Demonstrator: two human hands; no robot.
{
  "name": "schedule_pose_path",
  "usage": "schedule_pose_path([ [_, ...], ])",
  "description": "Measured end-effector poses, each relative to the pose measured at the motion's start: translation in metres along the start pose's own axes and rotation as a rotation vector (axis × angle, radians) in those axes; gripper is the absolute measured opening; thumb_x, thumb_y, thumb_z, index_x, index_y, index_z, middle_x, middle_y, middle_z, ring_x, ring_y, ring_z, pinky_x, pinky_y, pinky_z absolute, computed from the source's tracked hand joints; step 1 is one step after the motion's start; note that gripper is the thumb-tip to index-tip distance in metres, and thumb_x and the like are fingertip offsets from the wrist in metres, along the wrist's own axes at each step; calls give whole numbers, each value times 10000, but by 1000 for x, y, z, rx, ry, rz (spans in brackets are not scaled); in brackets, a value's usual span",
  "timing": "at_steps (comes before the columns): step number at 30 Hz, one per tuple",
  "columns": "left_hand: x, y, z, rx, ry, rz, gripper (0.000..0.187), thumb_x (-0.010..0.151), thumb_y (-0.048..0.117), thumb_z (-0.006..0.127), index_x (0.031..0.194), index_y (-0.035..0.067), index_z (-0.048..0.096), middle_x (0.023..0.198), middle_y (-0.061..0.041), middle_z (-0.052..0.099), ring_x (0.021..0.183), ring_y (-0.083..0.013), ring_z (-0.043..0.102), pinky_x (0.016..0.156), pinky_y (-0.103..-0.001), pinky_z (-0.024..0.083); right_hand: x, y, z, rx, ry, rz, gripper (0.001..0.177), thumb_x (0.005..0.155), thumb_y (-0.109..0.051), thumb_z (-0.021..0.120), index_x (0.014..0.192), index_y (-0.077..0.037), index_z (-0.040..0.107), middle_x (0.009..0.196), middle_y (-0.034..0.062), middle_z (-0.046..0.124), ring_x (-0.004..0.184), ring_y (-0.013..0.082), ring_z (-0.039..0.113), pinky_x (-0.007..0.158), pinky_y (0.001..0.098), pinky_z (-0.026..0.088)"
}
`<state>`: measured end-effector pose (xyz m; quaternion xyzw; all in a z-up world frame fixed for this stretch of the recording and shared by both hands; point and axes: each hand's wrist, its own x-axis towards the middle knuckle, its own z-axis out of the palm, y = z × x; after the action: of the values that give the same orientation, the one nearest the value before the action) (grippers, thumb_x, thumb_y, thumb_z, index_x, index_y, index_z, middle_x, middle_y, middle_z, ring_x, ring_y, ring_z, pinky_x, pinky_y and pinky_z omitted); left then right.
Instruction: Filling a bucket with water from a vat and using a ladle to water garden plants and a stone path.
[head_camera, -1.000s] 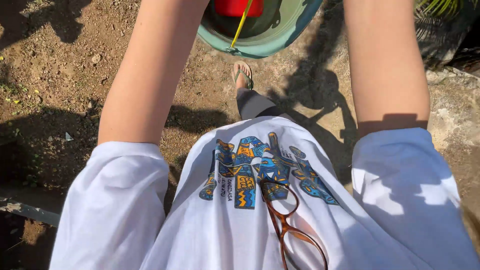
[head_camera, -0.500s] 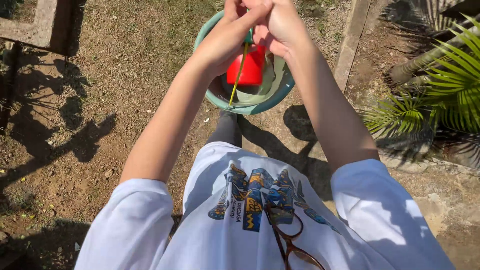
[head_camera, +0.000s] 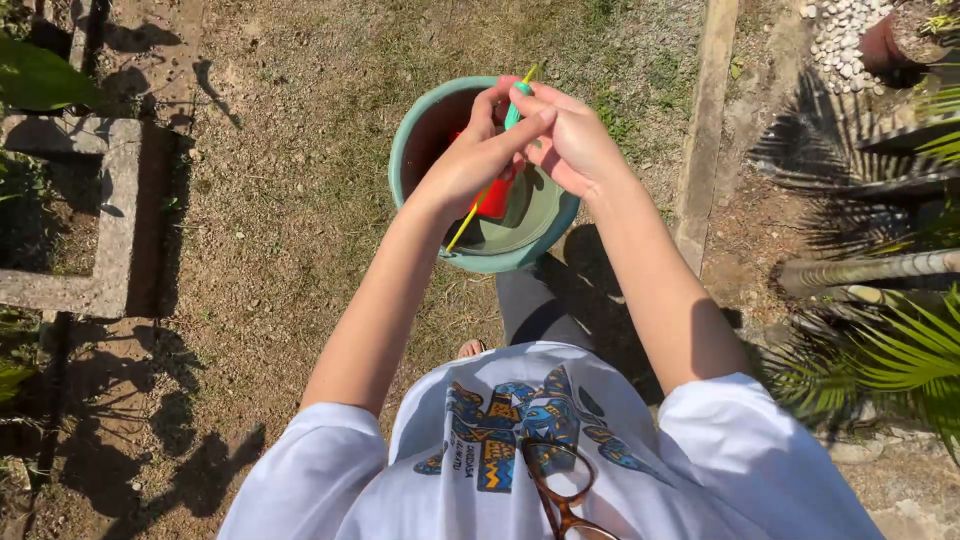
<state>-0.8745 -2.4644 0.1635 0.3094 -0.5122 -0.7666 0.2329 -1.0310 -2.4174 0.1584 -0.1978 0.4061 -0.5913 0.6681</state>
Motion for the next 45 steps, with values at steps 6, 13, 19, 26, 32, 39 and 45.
schedule_pose_path([
  [6,147,76,-34,2,-3,31,893,887,436,751,1552,83,271,1253,-103,640,1042,-151,673,849,-294,585,142,-99,-27,2,-54,26,365,1026,-172,657,1342,4,608,1099,62,668,972,146,651,858,319,558],
  [13,346,143,-87,55,92,95,831,944,416,761,1576,56,358,1189,-116,626,999,-138,612,839,-269,517,333,-204,-43,45,-112,-36,384,1024,-213,687,1334,6,628,1058,72,657,864,152,620,731,312,534],
  [19,519,194,-130,-55,71,82,802,917,385,752,1527,81,330,1230,-51,563,917,-81,611,761,-244,536,494,-290,-80,12,-3,-58,333,1005,-213,674,1283,-33,643,1011,51,660,830,128,619,606,292,482],
  [26,714,276,-167,-77,-25,27,789,919,412,751,1527,65,389,1106,-53,615,873,-95,579,705,-248,461,646,-393,-136,48,-7,-139,300,1094,-200,628,1341,-29,624,1121,40,633,977,148,609,784,328,515],
  [32,874,303,-185,-23,-13,-22,793,920,407,741,1530,67,366,1136,-43,668,922,-75,618,759,-242,506,739,-470,-176,76,95,-145,450,1053,-182,568,1484,-67,509,1373,53,617,1249,214,615,1036,396,530],
  [39,1067,369,-203,-69,61,-74,733,920,373,712,1499,80,372,1120,-94,702,918,-156,668,791,-328,563,894,-581,-236,90,10,-80,497,1075,-189,525,1546,-59,435,1442,57,587,1294,240,599,1106,410,497],
  [45,1231,405,-197,-133,131,-33,710,921,351,730,1487,81,398,1199,-118,642,1055,-187,644,860,-337,567,1042,-667,-308,144,-41,-79,436,1045,-116,553,1475,-58,509,1275,49,642,1099,171,622,1029,394,520],
])
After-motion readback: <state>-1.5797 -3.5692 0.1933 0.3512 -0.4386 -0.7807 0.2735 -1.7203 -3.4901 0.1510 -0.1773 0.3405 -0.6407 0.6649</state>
